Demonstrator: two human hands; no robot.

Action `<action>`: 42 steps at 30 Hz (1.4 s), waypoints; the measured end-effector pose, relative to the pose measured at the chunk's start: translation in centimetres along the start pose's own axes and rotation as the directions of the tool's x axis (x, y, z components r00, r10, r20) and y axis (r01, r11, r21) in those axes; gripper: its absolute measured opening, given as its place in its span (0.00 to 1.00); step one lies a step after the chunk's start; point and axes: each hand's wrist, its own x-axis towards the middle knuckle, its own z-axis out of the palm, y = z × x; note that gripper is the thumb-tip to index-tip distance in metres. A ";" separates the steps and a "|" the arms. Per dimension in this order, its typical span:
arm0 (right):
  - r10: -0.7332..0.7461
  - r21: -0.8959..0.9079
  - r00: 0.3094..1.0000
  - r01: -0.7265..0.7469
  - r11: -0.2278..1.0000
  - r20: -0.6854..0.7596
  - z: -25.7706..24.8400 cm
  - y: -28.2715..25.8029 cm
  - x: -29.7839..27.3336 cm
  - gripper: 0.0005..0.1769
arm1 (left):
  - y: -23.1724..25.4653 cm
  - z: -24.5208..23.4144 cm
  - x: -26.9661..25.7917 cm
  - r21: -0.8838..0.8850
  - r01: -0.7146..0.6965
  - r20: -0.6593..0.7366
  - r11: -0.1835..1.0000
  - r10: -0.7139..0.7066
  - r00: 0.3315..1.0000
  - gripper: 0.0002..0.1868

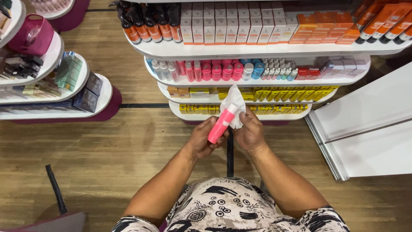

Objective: Cleaning cosmetic bottles and shelves in a beauty supply store using a wipe

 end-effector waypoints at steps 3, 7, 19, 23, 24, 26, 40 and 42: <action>-0.056 -0.114 0.996 0.047 0.992 -0.076 3.1 -0.6 -0.9 0.17 | -0.2 1.0 -0.2 0.040 -0.035 -0.030 0.999 0.036 0.999 0.15; -0.127 -0.225 0.976 0.086 0.971 -0.176 1.6 0.4 -0.4 0.14 | -2.2 -0.9 1.7 0.219 -0.183 -0.088 0.959 0.206 0.975 0.16; -0.304 -0.730 0.952 0.229 0.643 0.032 4.1 1.0 -4.2 0.17 | -0.8 0.7 0.9 0.618 -0.308 -0.053 0.723 0.429 0.902 0.20; -0.327 -0.755 0.923 0.360 0.548 0.202 3.2 1.2 -3.6 0.18 | -0.8 -2.2 3.2 0.608 -0.320 -0.130 0.727 0.488 0.863 0.18; -0.313 -0.766 0.916 0.387 0.513 0.252 2.9 1.2 -3.5 0.18 | -1.0 -3.0 3.7 0.646 -0.333 -0.121 0.687 0.523 0.844 0.18; -0.310 -0.753 0.914 0.393 0.527 0.261 3.5 0.4 -2.8 0.19 | -1.0 -2.5 3.6 0.650 -0.334 -0.103 0.682 0.515 0.851 0.18; -0.265 -0.807 0.909 0.409 0.426 0.321 3.1 -0.2 -2.3 0.19 | 0.1 -1.0 4.2 0.448 -0.398 -0.140 0.800 0.503 0.853 0.24; -0.268 -0.801 0.907 0.414 0.433 0.323 3.5 -0.7 -1.9 0.20 | -0.5 -0.8 4.0 0.444 -0.393 -0.144 0.805 0.497 0.856 0.19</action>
